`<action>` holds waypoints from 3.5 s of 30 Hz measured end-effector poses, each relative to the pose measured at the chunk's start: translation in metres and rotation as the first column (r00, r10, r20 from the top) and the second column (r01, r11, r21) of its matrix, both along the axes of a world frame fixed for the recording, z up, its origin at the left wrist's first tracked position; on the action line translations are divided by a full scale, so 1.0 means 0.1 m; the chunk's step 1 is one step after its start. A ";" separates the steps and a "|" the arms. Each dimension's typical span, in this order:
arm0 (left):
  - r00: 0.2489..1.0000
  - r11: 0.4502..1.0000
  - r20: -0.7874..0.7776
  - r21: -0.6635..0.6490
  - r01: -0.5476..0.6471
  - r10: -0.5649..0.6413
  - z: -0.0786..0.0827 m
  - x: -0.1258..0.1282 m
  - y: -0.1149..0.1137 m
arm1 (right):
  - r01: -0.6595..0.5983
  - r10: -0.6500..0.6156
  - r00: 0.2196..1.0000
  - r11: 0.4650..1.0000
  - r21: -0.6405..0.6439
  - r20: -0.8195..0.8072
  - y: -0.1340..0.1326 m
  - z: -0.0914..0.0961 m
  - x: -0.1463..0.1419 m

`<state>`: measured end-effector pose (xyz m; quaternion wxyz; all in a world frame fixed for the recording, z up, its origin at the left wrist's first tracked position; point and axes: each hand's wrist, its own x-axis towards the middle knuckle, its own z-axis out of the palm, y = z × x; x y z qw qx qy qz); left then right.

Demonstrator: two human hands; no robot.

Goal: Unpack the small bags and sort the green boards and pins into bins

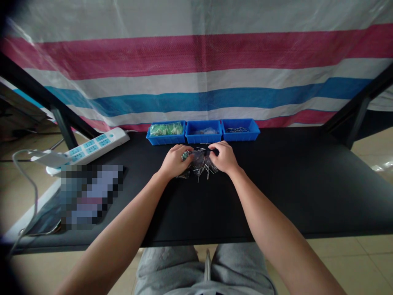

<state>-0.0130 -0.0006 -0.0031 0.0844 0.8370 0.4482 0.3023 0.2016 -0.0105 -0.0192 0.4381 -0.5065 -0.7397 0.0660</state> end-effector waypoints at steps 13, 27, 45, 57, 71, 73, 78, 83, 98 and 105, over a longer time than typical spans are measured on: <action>0.989 0.997 -0.121 -0.013 0.078 -0.079 0.02 0.06 -0.07 | -0.053 0.055 0.997 0.998 -0.041 0.055 -0.04 0.00 -0.08; 0.997 0.996 0.013 0.035 0.080 -0.081 -0.03 0.08 -0.04 | -0.100 0.101 0.995 0.994 -0.042 0.020 -0.07 0.04 -0.10; 0.984 0.992 0.159 0.108 0.065 -0.082 -0.03 0.12 -0.06 | -0.220 0.220 0.973 0.976 0.012 -0.067 -0.15 0.15 -0.14; 0.981 0.995 0.187 0.091 0.040 -0.056 0.00 0.10 -0.07 | 0.038 -0.106 0.913 0.983 -0.178 -0.394 -0.04 0.09 -0.03; 0.990 0.997 0.136 0.072 0.036 -0.046 -0.02 0.09 -0.06 | 0.101 -0.380 0.100 0.923 -0.371 -0.920 0.28 0.13 0.53; 0.992 0.997 0.121 0.066 0.032 -0.040 -0.03 0.09 -0.05 | 0.074 -0.347 0.103 0.937 -0.341 -0.932 0.27 0.13 0.55; 0.997 0.999 0.077 0.041 -0.021 0.018 -0.05 0.07 -0.03 | 0.070 -0.303 0.322 0.953 -0.296 -0.897 0.23 0.11 0.42; 0.998 0.998 0.032 -0.001 -0.062 0.062 -0.07 0.06 -0.01 | 0.106 -0.166 0.835 0.984 -0.141 -0.525 0.11 0.06 0.17; 0.995 0.998 -0.098 -0.062 -0.018 0.012 -0.09 0.06 -0.02 | -0.005 0.008 0.998 0.998 -0.062 0.057 -0.04 -0.01 -0.08; 0.998 0.996 0.065 -0.085 0.015 -0.009 0.01 0.09 -0.06 | -0.088 0.089 0.996 0.994 -0.071 0.017 -0.08 0.06 -0.10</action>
